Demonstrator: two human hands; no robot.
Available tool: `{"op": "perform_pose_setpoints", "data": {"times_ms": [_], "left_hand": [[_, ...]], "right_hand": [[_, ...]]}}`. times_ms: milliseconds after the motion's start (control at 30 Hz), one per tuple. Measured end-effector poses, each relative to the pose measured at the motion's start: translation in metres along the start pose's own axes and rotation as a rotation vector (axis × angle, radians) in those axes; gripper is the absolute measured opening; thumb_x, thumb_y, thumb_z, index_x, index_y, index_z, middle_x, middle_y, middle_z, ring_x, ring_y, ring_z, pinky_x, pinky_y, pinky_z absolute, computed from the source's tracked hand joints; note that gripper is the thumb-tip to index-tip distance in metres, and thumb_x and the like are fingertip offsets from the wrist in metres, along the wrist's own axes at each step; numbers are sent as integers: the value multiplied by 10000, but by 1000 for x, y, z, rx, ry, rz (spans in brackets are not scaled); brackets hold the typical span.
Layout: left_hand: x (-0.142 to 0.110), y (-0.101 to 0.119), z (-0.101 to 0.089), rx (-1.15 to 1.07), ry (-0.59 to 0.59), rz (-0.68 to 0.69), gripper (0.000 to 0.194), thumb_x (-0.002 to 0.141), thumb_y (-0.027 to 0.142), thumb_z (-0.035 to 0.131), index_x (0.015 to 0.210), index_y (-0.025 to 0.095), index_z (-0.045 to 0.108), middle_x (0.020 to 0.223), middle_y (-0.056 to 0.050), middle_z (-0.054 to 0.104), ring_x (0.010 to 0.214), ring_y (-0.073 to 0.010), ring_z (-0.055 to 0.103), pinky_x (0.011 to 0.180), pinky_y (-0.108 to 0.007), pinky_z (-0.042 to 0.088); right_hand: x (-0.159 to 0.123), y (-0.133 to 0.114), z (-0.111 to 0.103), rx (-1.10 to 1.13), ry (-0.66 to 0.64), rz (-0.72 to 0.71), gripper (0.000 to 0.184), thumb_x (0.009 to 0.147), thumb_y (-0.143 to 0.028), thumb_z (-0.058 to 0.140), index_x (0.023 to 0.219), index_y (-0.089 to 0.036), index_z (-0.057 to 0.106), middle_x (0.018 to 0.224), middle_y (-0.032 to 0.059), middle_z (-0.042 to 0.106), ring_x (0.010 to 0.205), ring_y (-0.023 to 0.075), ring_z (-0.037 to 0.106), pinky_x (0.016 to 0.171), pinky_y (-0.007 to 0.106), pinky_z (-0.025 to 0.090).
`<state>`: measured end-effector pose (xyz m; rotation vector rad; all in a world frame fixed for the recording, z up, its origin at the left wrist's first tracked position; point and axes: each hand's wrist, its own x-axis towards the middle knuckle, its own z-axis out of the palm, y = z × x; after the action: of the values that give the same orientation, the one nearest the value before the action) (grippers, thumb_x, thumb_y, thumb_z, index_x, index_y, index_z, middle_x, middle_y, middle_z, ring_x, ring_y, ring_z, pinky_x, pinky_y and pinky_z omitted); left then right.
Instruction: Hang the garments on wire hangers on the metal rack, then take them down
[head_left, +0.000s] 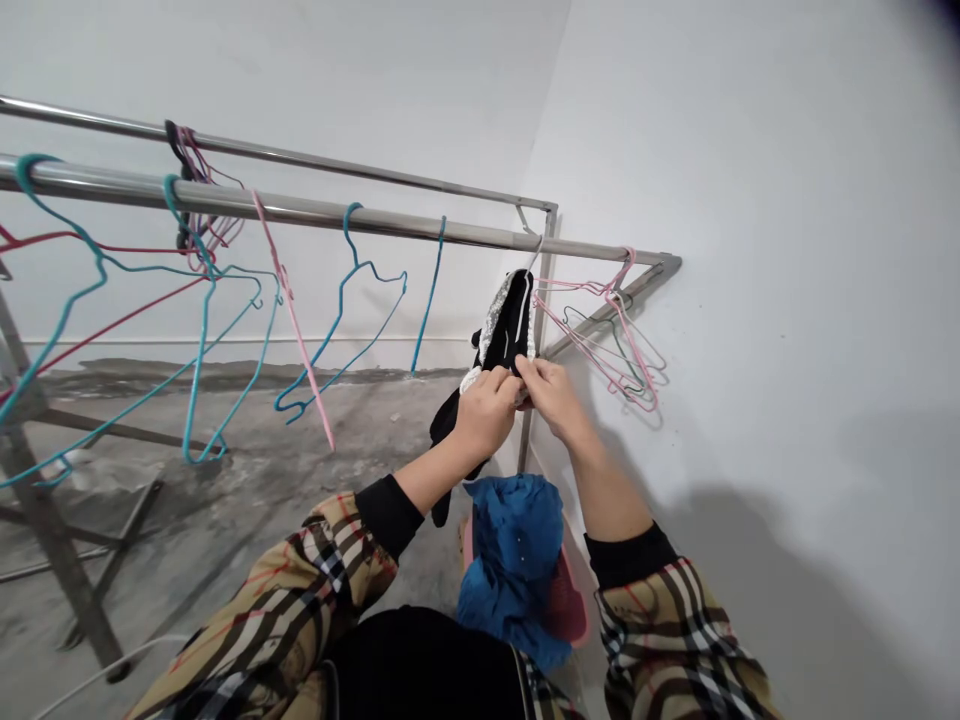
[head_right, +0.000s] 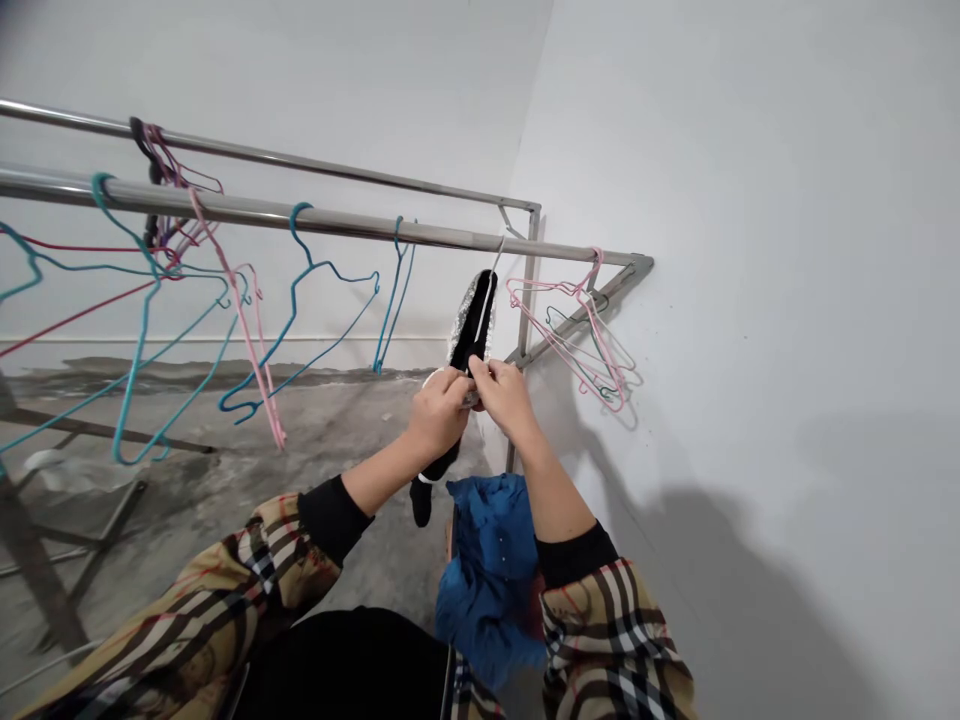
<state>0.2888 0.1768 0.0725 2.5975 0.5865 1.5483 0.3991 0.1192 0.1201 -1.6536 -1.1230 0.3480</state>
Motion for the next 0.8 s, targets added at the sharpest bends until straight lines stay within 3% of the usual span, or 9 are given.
{"op": "perform_pose_setpoints", "data": {"times_ms": [133, 233, 300, 400, 467, 600, 733, 800], "left_hand": [[-8, -1, 1, 84, 25, 132, 195, 879, 91, 477, 960, 172, 634, 881, -63, 638, 789, -186, 581, 719, -300, 480], [-14, -1, -3, -70, 14, 160, 233, 870, 160, 528, 1087, 181, 612, 970, -76, 641, 850, -181, 610, 733, -290, 506], [-16, -1, -6, -255, 25, 123, 237, 864, 237, 576, 1093, 186, 605, 1000, -78, 638, 887, -171, 626, 753, -279, 522], [-14, -5, -12, -469, 110, -37, 216, 868, 274, 600, 1064, 186, 596, 935, -55, 639, 828, -139, 624, 748, -261, 531], [-12, -7, -16, -505, 189, -90, 173, 876, 247, 587, 1035, 179, 591, 876, -41, 636, 790, -131, 609, 737, -262, 528], [-9, -9, -23, -484, 305, -6, 99, 879, 175, 548, 971, 177, 585, 868, -49, 650, 865, -155, 615, 803, -305, 517], [-7, -5, -32, -499, 360, 48, 150, 864, 122, 559, 1001, 180, 580, 868, -43, 650, 855, -147, 615, 806, -297, 517], [-8, -3, -37, -515, 369, 64, 175, 857, 107, 569, 1015, 184, 579, 857, -34, 648, 833, -138, 611, 797, -286, 518]], "right_hand": [[0, 3, 7, 176, 12, 94, 220, 709, -361, 592, 624, -211, 455, 507, -61, 439, 516, 105, 438, 485, 223, 346], [1, 6, 11, 372, 13, 148, 127, 644, -290, 587, 680, -199, 506, 536, -73, 475, 499, 87, 420, 470, 211, 325], [1, 8, 15, 484, 10, 166, 130, 612, -258, 595, 703, -195, 527, 551, -77, 504, 503, 82, 432, 478, 207, 332], [-1, 12, 21, 592, 17, 195, 169, 612, -249, 621, 762, -197, 564, 600, -67, 583, 574, 101, 526, 538, 209, 400], [-1, 17, 24, 639, 59, 208, 220, 630, -271, 654, 830, -199, 596, 667, -52, 645, 654, 124, 597, 608, 226, 463], [10, 37, 23, 743, 184, 213, 236, 707, -302, 661, 915, -200, 619, 754, -18, 707, 729, 165, 670, 734, 315, 550], [39, 64, 7, 791, 390, 236, 124, 753, -234, 607, 871, -199, 594, 706, -14, 703, 676, 169, 681, 740, 370, 582], [53, 75, -5, 809, 415, 181, 90, 762, -220, 587, 850, -202, 576, 685, -25, 689, 657, 160, 674, 738, 372, 587]]}}
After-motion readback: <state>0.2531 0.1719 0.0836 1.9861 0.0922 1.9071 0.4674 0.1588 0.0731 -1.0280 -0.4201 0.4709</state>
